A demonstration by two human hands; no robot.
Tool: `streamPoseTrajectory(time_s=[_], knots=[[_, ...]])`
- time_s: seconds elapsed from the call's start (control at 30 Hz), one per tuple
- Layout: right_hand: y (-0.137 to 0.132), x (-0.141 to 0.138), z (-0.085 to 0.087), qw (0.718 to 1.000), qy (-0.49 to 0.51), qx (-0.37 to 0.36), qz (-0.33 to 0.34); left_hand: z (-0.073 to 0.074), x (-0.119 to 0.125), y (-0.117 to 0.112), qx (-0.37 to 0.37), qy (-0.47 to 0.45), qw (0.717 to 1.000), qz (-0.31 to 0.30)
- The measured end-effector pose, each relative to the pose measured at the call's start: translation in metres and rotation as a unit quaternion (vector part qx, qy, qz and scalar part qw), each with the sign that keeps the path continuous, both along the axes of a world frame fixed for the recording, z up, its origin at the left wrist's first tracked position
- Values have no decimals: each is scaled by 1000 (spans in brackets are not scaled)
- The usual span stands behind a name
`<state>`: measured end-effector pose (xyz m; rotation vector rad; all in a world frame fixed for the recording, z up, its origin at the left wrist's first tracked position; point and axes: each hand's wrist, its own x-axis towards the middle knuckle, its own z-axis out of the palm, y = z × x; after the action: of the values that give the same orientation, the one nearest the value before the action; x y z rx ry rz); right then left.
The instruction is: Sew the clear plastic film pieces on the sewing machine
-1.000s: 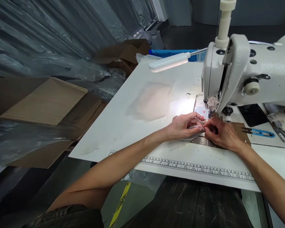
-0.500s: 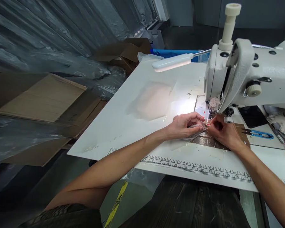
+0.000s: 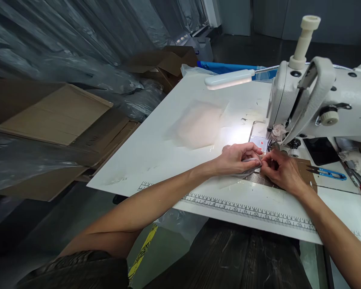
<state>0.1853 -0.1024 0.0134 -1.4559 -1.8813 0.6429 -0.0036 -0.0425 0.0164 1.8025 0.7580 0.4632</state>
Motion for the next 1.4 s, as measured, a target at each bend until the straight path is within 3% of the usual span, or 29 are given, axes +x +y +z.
streamPoseTrajectory(time_s=[0.3,0.4,0.6,0.67,0.8,1.0,1.1,1.2,1.4], knots=[[0,1,-1,995,24,-26,-96,0,-2,1,-9,-23,1000,-13],[0,2,0,997,31,-37,-64,4,-3,-1,46,1,999,-11],[-10,-11,1,987,137,55,66,5,-3,-4,159,54,986,-15],[-11,-13,1,989,98,8,110,8,-7,0,163,49,984,-56],[-8,-5,4,996,-17,14,85,17,-16,15,155,90,974,-139],[-7,5,16,993,-107,-2,44,24,-21,23,119,101,974,-162],[-9,4,20,994,-103,-17,44,26,-24,22,208,76,969,-110],[-11,6,20,996,-81,-26,41,30,-29,20,334,80,937,-67],[-7,5,21,998,-49,-4,29,32,-29,14,409,126,900,-80]])
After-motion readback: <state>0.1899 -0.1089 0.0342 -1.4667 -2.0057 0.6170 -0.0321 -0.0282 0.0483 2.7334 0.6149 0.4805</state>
